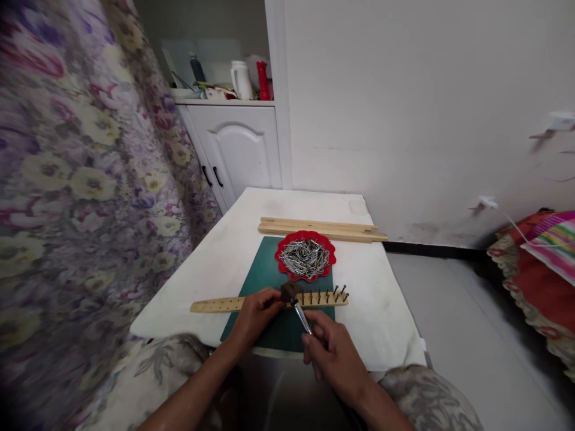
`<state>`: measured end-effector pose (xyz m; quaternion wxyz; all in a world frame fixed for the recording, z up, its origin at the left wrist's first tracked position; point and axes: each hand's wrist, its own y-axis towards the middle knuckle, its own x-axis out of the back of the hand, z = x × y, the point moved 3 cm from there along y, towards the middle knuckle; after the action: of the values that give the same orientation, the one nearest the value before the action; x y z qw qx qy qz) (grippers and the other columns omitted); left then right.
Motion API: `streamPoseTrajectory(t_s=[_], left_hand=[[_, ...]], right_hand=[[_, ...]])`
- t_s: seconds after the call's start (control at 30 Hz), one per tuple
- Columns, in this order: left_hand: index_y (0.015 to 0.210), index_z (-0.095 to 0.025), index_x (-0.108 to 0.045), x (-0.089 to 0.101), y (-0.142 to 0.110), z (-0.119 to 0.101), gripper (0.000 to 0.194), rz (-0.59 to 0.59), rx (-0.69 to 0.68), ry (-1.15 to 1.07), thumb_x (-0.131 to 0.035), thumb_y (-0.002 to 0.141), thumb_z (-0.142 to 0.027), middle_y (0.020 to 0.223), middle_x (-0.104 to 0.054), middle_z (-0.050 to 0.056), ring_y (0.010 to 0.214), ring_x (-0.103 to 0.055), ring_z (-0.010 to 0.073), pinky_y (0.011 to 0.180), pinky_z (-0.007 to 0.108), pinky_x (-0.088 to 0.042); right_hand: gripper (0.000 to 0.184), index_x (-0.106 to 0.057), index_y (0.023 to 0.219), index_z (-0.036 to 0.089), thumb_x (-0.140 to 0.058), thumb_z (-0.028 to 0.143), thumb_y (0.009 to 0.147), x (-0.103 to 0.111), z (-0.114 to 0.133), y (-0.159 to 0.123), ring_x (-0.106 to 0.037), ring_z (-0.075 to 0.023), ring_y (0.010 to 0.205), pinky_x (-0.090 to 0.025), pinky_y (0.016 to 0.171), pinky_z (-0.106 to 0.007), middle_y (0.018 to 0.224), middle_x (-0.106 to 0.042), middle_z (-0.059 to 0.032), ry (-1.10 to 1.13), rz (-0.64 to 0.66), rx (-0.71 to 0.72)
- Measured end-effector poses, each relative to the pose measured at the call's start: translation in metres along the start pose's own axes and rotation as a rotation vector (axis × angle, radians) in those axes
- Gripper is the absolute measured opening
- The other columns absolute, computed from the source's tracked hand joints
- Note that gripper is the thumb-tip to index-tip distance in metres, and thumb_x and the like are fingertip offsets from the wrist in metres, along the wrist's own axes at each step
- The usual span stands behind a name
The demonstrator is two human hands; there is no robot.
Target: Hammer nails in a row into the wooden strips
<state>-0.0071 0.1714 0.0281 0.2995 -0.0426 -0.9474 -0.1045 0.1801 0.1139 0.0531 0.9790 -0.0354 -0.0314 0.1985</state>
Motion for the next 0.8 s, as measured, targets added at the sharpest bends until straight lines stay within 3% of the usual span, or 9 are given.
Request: streamPoseTrajectory(t_s=[0.17, 0.27, 0.43, 0.63, 0.8], left_hand=[[0.08, -0.019, -0.064, 0.002, -0.001, -0.001, 0.011, 0.013, 0.001, 0.007, -0.054, 0.08, -0.024, 0.076, -0.062, 0.001, 0.07, -0.057, 0.0143, 0.066, 0.024, -0.04], [0.089, -0.021, -0.064, 0.008, -0.002, -0.001, 0.013, 0.041, -0.066, 0.136, -0.059, 0.078, -0.026, 0.087, -0.064, 0.003, 0.083, -0.057, 0.0187, 0.074, 0.028, -0.041], [0.105, -0.022, -0.06, 0.016, -0.004, 0.011, 0.039, 0.121, -0.086, 0.393, -0.071, 0.068, -0.026, 0.106, -0.06, 0.007, 0.098, -0.052, 0.0249, 0.085, 0.036, -0.037], [0.099, -0.021, -0.058, 0.008, 0.0, 0.01, 0.02, 0.139, -0.074, 0.42, -0.057, 0.079, -0.018, 0.1, -0.059, 0.005, 0.094, -0.051, 0.021, 0.082, 0.033, -0.038], [0.097, -0.021, -0.057, -0.007, 0.008, 0.0, 0.018, 0.166, -0.076, 0.432, -0.056, 0.08, -0.019, 0.101, -0.058, 0.004, 0.095, -0.05, 0.0209, 0.08, 0.031, -0.037]], right_hand=[[0.034, -0.051, 0.118, 0.017, -0.052, 0.034, 0.088, 0.007, 0.002, -0.002, -0.038, -0.0049, 0.034, -0.027, 0.038, -0.018, 0.057, -0.054, 0.0061, 0.046, -0.056, 0.017], [0.036, -0.05, 0.118, 0.017, -0.053, 0.036, 0.088, 0.016, 0.001, -0.002, -0.038, -0.0052, 0.035, -0.026, 0.038, -0.018, 0.058, -0.055, 0.0052, 0.069, -0.103, 0.028], [0.038, -0.05, 0.118, 0.017, -0.055, 0.039, 0.087, 0.036, 0.003, -0.001, -0.039, -0.006, 0.035, -0.027, 0.037, -0.018, 0.058, -0.056, 0.0049, 0.096, -0.199, 0.061], [0.034, -0.051, 0.116, 0.018, -0.055, 0.036, 0.088, 0.055, 0.01, -0.003, -0.038, -0.0052, 0.036, -0.028, 0.038, -0.019, 0.06, -0.057, 0.0039, 0.113, -0.275, 0.137], [0.034, -0.051, 0.118, 0.018, -0.055, 0.034, 0.088, 0.065, 0.011, -0.005, -0.039, -0.0055, 0.037, -0.029, 0.038, -0.019, 0.062, -0.058, 0.0031, 0.11, -0.318, 0.156]])
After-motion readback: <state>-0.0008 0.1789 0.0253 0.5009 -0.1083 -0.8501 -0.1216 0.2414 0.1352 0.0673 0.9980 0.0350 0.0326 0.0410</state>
